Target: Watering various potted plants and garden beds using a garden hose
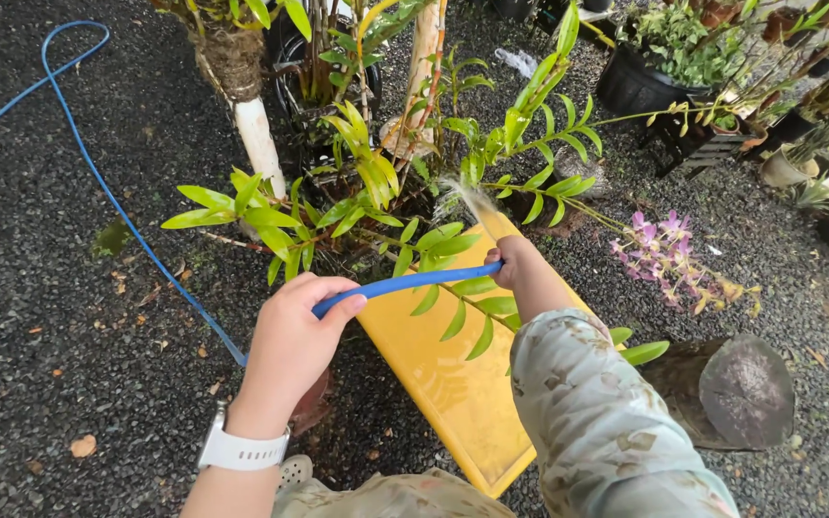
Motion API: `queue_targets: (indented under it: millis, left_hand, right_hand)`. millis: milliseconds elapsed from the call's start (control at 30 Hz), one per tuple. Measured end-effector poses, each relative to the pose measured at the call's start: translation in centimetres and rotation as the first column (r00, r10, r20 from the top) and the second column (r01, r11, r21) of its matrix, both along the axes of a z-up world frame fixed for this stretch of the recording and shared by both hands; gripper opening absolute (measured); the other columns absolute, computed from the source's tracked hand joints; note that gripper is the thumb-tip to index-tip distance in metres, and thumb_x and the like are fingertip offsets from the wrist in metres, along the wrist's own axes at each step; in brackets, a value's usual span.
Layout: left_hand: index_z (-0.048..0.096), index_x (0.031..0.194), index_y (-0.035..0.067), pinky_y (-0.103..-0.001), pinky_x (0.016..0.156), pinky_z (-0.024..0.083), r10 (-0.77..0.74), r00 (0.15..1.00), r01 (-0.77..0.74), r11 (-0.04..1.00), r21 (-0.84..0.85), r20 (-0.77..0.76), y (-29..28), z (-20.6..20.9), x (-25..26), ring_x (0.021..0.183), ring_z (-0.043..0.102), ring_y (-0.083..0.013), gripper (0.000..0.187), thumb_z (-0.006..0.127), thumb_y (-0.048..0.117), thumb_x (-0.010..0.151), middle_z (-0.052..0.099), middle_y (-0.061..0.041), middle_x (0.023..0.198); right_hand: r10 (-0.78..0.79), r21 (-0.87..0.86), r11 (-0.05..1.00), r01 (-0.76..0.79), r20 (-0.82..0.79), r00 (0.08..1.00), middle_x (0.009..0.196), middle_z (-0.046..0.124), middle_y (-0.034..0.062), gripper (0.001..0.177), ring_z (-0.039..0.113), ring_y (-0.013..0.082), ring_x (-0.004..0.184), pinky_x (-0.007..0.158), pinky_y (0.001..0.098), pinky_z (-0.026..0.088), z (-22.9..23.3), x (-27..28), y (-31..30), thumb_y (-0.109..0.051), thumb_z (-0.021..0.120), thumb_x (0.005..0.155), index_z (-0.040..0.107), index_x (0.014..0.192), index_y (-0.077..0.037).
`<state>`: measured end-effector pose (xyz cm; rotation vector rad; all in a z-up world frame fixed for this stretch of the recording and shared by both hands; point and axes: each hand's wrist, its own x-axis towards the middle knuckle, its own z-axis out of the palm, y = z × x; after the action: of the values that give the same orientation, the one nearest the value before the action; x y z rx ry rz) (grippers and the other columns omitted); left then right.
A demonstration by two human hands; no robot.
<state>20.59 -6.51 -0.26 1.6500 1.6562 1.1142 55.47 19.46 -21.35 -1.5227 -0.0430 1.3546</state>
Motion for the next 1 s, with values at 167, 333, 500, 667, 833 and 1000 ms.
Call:
queue_targets:
  millis: [167,333,500,667,833,1000]
  left_hand:
    - [0.083,0.1,0.021,-0.033,0.074,0.055,0.021,0.999,-0.023,0.998,-0.059,-0.033,0.3,0.2,-0.2,0.086,0.07,-0.0225,0.018,0.078,0.033,0.088,0.072,-0.003,0.087]
    - [0.083,0.101,0.02,-0.034,0.074,0.055,0.024,0.999,-0.027,0.995,-0.096,-0.038,0.3,1.0,-0.3,0.087,0.069,-0.0228,0.019,0.078,0.032,0.088,0.072,-0.004,0.087]
    - [0.083,0.103,0.019,-0.034,0.074,0.056,0.012,1.0,-0.015,0.994,-0.109,-0.029,0.6,1.3,-0.7,0.089,0.069,-0.024,0.021,0.077,0.033,0.088,0.072,-0.005,0.088]
    - [0.083,0.102,0.019,-0.034,0.072,0.055,-0.004,1.0,0.002,0.994,-0.111,-0.021,0.8,1.1,-1.3,0.087,0.069,-0.0221,0.02,0.076,0.033,0.089,0.072,-0.004,0.087]
    - [0.083,0.102,0.019,-0.033,0.072,0.055,-0.018,1.0,0.016,0.993,-0.117,-0.021,1.3,0.6,-2.2,0.085,0.068,-0.0211,0.02,0.076,0.033,0.09,0.072,-0.005,0.086]
    - [0.083,0.102,0.021,-0.033,0.073,0.055,-0.024,0.999,0.019,0.989,-0.148,-0.033,1.6,0.5,-3.0,0.085,0.068,-0.0195,0.02,0.077,0.034,0.089,0.071,-0.003,0.087]
  right_hand:
    - [0.013,-0.002,1.0,-0.013,-0.038,0.999,0.08,0.04,0.005,0.027,0.047,0.005,0.047,0.04,0.0143,0.037,0.6,-1.1,-0.8,-0.005,0.039,0.103,0.037,0.13,-0.005]
    - [0.005,-0.012,1.0,-0.005,-0.043,0.999,0.082,0.04,0.0048,0.028,0.047,0.0046,0.047,0.04,0.0136,0.037,0.8,-2.2,-1.0,-0.005,0.038,0.104,0.037,0.131,-0.006]
    - [0.007,-0.011,1.0,-0.008,-0.059,0.998,0.077,0.038,0.0016,0.025,0.045,0.0041,0.048,0.041,0.0131,0.036,0.3,-2.6,-1.4,-0.007,0.037,0.105,0.038,0.129,-0.007]
    - [0.006,0.005,1.0,-0.005,-0.061,0.998,0.079,0.037,0.001,0.025,0.044,0.0032,0.05,0.042,0.0126,0.035,1.6,-3.9,-3.2,-0.008,0.038,0.106,0.038,0.13,-0.005]
    - [-0.022,0.006,1.0,0.023,-0.079,0.997,0.077,0.036,0.0003,0.022,0.044,0.0029,0.049,0.041,0.0129,0.035,0.4,-4.2,-3.4,-0.009,0.038,0.105,0.039,0.127,-0.005]
    - [-0.052,-0.019,0.999,0.051,-0.082,0.995,0.076,0.037,0.0001,0.022,0.043,0.0027,0.05,0.04,0.0131,0.035,0.5,-5.1,-4.5,-0.009,0.038,0.105,0.039,0.126,-0.005]
